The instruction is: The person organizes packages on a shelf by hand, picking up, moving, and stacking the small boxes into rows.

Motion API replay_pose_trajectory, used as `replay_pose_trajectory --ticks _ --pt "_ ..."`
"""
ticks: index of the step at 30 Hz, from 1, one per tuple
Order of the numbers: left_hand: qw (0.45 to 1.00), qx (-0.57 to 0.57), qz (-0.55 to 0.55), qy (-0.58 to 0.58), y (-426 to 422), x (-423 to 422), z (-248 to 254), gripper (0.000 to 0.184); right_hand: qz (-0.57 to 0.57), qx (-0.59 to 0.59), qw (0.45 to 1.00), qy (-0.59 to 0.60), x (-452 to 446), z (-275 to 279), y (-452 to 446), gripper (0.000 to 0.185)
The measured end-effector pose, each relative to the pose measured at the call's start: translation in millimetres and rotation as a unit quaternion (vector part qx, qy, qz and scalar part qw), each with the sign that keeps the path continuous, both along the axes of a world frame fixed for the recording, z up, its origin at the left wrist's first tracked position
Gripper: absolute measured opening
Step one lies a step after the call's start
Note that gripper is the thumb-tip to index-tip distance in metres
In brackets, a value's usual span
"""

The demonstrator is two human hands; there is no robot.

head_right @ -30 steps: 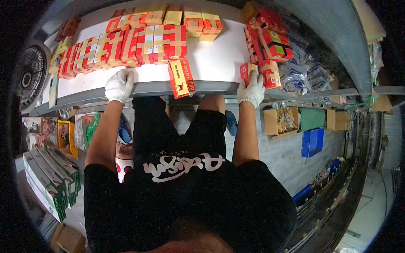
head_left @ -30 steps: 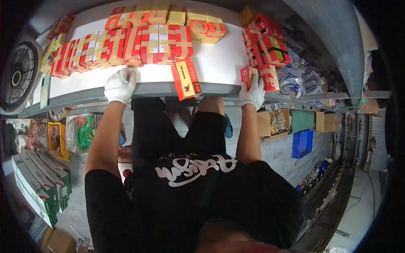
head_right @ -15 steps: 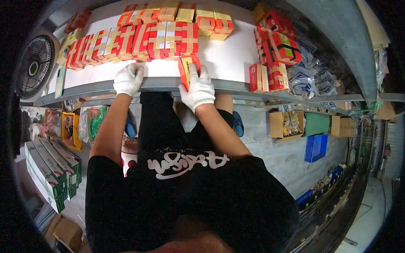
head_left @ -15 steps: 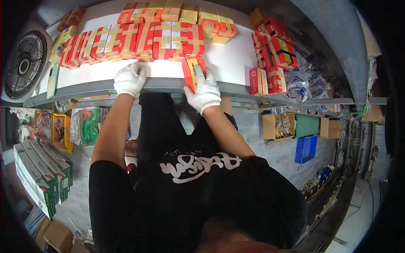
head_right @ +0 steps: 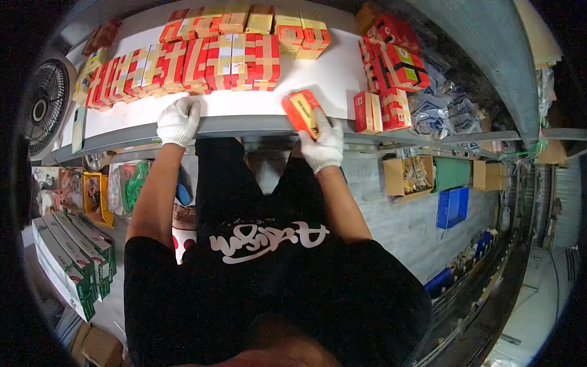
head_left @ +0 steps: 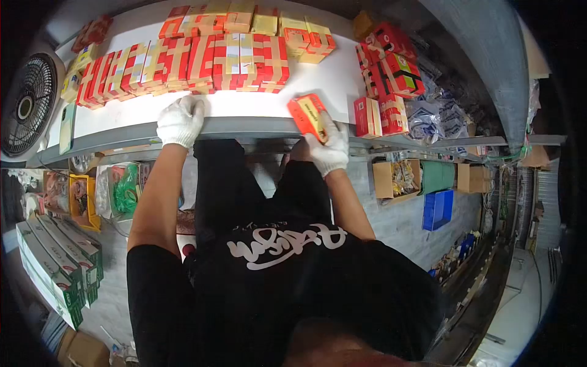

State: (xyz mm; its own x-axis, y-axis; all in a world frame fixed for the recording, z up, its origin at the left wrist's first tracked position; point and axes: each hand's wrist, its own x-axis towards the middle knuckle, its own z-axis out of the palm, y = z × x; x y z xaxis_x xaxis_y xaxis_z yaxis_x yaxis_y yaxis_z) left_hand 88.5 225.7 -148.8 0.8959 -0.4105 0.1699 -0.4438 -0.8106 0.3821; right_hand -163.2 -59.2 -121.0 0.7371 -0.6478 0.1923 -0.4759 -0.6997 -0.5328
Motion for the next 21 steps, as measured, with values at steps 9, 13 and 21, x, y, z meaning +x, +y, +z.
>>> replay_pose_trajectory --ticks 9,13,21 --pt "1.000 -0.001 0.001 0.001 0 0 -3 0.039 -0.130 -0.074 0.989 -0.014 -21 -14 -37 0.072" --pt "1.000 0.011 0.005 0.008 -3 0 0 0.039 -0.132 -0.149 0.977 0.075 -18 -2 -30 0.075" --pt "1.000 0.004 0.008 -0.008 -2 0 -6 0.037 0.144 -0.395 0.884 0.207 18 4 -40 0.051"
